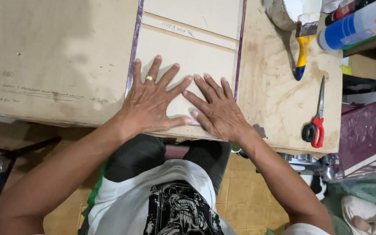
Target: Wrapping a book cover in protective plastic film using a utility knife and manual folding
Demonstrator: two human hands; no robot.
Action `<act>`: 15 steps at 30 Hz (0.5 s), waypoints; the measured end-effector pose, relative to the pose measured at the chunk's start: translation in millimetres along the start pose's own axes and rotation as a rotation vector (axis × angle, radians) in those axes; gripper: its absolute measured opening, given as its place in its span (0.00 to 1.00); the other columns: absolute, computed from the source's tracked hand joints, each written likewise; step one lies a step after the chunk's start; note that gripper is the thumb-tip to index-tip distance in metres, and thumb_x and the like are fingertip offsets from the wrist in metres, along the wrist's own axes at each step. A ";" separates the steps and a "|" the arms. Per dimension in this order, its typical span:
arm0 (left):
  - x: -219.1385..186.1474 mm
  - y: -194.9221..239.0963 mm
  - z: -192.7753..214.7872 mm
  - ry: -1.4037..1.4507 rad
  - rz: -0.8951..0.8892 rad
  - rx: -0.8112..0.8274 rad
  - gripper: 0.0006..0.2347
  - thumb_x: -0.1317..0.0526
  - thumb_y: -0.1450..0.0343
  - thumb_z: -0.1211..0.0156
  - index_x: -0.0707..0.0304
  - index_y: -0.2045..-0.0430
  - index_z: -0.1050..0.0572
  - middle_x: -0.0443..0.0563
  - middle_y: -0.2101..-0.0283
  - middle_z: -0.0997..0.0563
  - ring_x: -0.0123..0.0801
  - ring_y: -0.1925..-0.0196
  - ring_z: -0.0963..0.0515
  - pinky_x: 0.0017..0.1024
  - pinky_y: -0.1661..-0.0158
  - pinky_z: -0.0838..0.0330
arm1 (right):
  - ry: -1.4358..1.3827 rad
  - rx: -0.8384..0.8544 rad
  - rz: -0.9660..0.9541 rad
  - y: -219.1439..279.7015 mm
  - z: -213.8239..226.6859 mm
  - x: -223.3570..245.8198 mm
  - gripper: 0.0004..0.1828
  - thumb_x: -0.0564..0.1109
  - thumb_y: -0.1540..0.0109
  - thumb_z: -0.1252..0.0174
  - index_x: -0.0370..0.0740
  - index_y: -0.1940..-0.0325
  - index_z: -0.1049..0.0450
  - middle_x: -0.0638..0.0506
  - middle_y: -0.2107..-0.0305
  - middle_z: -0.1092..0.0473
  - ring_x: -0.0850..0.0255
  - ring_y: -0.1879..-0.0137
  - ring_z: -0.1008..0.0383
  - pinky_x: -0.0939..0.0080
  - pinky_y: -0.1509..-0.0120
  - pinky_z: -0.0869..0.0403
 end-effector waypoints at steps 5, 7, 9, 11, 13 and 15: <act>0.0 -0.8 5.0 0.018 0.011 -0.020 0.37 0.28 0.30 0.63 0.46 0.29 0.38 0.60 0.26 0.41 0.74 0.25 0.49 0.79 0.37 0.62 | -0.075 0.003 -0.045 -1.2 -5.5 -9.7 0.30 0.65 0.27 0.70 0.65 0.22 0.43 0.47 0.24 0.51 0.43 0.19 0.57 0.35 0.20 0.63; 0.3 -1.9 0.1 0.012 0.009 -0.026 0.35 0.30 0.29 0.64 0.46 0.29 0.38 0.60 0.26 0.40 0.74 0.25 0.49 0.79 0.37 0.61 | -0.068 -0.013 -0.050 -0.1 -7.2 -12.4 0.29 0.64 0.27 0.69 0.65 0.22 0.43 0.48 0.24 0.50 0.45 0.19 0.56 0.36 0.20 0.62; 1.6 -3.4 -2.5 0.003 0.007 -0.036 0.34 0.32 0.27 0.64 0.45 0.29 0.38 0.60 0.26 0.40 0.74 0.25 0.49 0.79 0.37 0.61 | -0.057 -0.033 -0.054 1.5 -6.9 -13.7 0.29 0.64 0.26 0.68 0.64 0.22 0.43 0.49 0.24 0.49 0.46 0.19 0.55 0.38 0.20 0.61; 7.6 -5.4 -3.5 0.035 0.030 -0.047 0.30 0.34 0.25 0.69 0.39 0.30 0.37 0.57 0.28 0.37 0.71 0.26 0.47 0.78 0.37 0.60 | -0.062 -0.030 -0.055 1.9 -7.6 -13.9 0.30 0.67 0.27 0.67 0.65 0.22 0.43 0.50 0.24 0.49 0.47 0.19 0.54 0.38 0.19 0.61; 10.0 -6.3 -5.4 0.036 0.026 -0.071 0.28 0.36 0.24 0.70 0.37 0.29 0.39 0.56 0.29 0.37 0.69 0.26 0.47 0.77 0.37 0.60 | -0.039 -0.014 -0.044 0.4 -4.8 -9.3 0.38 0.75 0.32 0.66 0.64 0.21 0.44 0.48 0.24 0.50 0.45 0.19 0.55 0.36 0.19 0.61; 14.9 -7.3 -3.4 0.042 0.026 -0.088 0.26 0.38 0.23 0.70 0.35 0.29 0.40 0.55 0.29 0.37 0.68 0.25 0.47 0.76 0.37 0.60 | -0.022 0.010 -0.032 0.7 -5.7 -6.1 0.46 0.83 0.37 0.64 0.63 0.21 0.45 0.46 0.24 0.51 0.43 0.19 0.56 0.34 0.20 0.62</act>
Point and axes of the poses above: each hand's wrist, its own y-axis away from the middle knuckle, its own z-axis out of the back of the hand, x = y × z, the point moved 9 cm from there along -y, towards the middle knuckle
